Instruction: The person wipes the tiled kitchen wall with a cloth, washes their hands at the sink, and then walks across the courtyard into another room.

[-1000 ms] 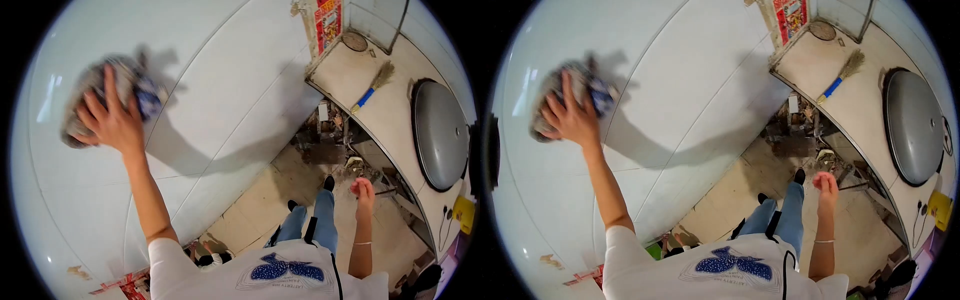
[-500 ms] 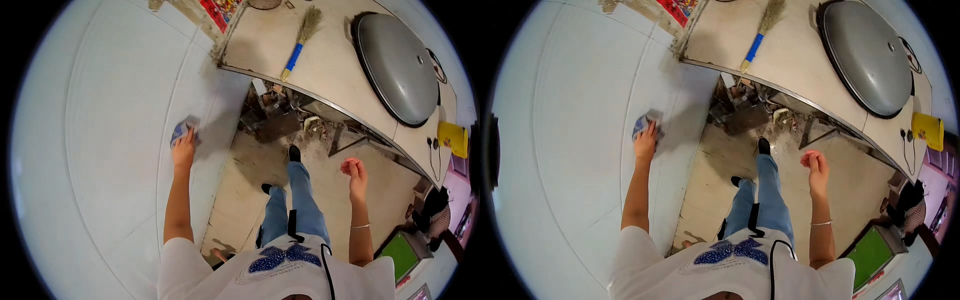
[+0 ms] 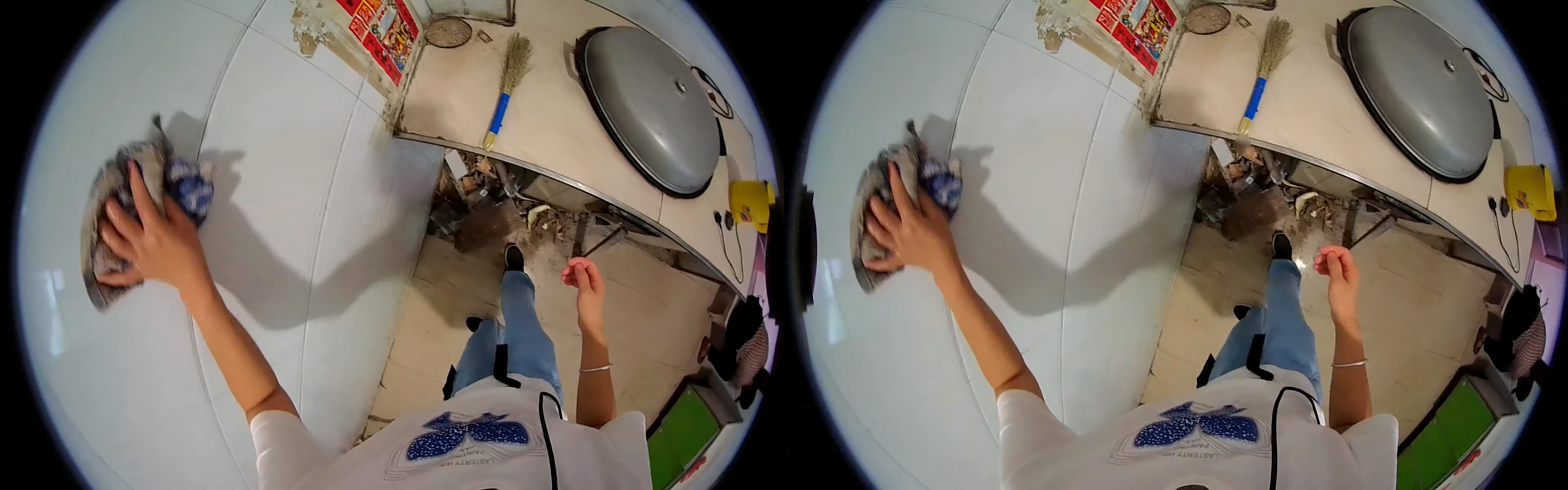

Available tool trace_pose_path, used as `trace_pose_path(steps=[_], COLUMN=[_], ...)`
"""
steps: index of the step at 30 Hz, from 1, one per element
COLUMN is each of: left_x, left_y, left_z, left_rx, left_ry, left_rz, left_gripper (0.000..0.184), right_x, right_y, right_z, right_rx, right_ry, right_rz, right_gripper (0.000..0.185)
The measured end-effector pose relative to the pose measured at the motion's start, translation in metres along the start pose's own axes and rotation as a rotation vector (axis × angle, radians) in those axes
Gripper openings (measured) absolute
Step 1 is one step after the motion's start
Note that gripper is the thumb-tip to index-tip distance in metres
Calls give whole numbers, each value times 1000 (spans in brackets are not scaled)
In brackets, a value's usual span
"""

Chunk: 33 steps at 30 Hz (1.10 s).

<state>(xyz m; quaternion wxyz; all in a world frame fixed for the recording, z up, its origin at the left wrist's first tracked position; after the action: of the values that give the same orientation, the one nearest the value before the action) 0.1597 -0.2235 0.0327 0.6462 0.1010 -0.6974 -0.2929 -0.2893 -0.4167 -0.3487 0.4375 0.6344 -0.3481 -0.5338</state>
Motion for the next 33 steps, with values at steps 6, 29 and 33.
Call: trace_pose_path(steps=[6,29,33], left_x=[-6,33,-115], left_y=[-171,-244,-317], left_z=[-84,-137,-154], left_rx=[-113,-183,-352], left_ry=[278,266,688], left_rz=[-355,-168,-508], left_gripper=[40,30,42], right_x=[60,153,145], right_y=[8,55,45], right_z=[-5,5,16], right_rx=[-16,-14,8], right_ry=[-44,-107,-158], right_rz=[-26,-15,-17], right_gripper=[19,19,19])
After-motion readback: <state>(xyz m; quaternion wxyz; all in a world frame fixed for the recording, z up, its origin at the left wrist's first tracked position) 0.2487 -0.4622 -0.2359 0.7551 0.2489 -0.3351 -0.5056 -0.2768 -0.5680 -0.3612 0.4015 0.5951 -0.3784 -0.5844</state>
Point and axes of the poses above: each hand's wrist, its own x-axis towards the middle knuckle, its own z-axis out of the back of the hand, y = z × x, the point moved 6 cm from there along x, towards the middle knuckle, and after that the axes turned 12 degrees about -y, right-handed, at the moved point
